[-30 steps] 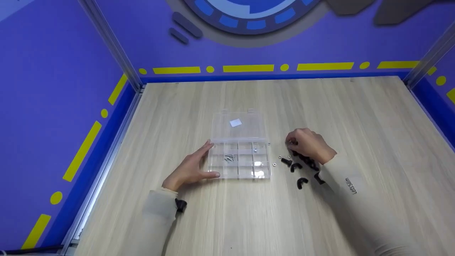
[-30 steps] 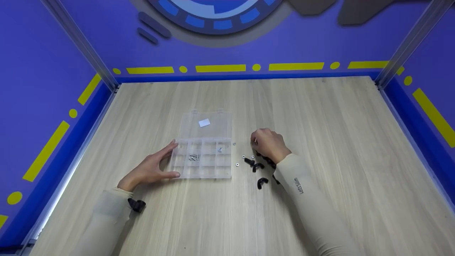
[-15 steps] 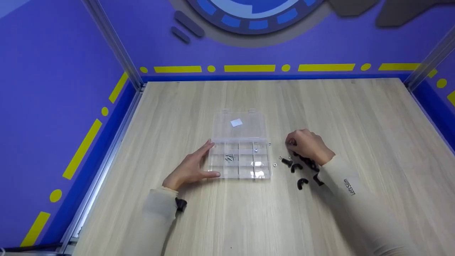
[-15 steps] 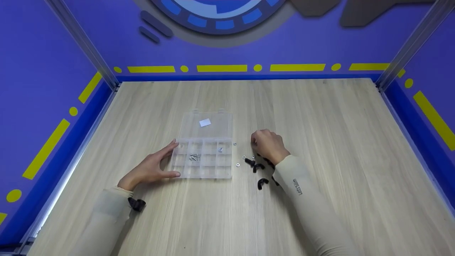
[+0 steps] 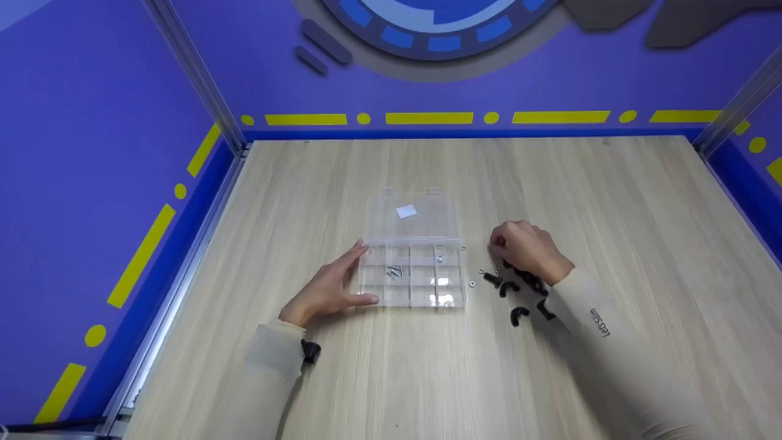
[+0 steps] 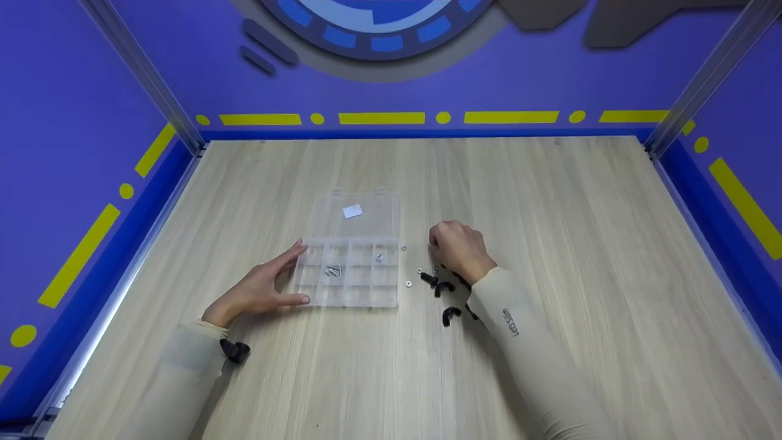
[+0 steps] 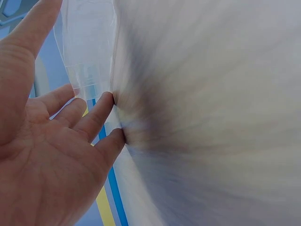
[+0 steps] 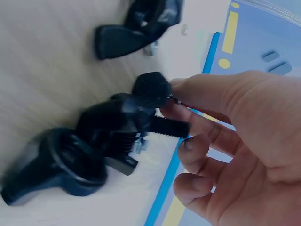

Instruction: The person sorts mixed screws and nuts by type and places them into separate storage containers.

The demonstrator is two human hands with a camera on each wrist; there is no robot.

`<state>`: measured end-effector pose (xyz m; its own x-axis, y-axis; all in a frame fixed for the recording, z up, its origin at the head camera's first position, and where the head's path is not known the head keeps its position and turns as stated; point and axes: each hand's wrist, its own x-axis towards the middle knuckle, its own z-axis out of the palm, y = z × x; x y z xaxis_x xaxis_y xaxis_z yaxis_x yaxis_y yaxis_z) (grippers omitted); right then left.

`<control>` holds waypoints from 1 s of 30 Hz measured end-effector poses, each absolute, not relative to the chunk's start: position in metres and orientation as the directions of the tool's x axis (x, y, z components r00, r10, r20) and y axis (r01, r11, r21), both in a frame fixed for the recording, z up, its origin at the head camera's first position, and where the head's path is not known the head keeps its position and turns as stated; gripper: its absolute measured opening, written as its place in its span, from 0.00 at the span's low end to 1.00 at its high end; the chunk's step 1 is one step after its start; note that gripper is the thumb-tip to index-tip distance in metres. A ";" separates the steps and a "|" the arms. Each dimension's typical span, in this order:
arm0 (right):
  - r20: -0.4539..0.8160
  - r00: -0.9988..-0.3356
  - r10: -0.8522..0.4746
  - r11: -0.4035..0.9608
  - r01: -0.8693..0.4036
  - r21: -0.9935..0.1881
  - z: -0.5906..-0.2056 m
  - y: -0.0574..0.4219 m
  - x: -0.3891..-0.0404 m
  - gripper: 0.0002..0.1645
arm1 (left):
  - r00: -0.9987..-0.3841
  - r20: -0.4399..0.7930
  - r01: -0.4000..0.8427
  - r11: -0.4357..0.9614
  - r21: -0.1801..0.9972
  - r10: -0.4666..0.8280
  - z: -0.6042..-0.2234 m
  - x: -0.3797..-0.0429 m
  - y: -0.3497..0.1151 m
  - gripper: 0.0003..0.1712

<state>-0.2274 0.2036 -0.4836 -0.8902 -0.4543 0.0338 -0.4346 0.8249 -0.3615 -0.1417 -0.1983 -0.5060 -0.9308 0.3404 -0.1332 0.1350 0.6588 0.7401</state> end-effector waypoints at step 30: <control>0.224 -0.730 -0.646 0.632 -0.676 -0.378 -0.459 0.156 -0.215 0.09 | -0.934 -0.128 0.144 0.680 0.719 0.333 -0.507 -0.142 -0.197 0.64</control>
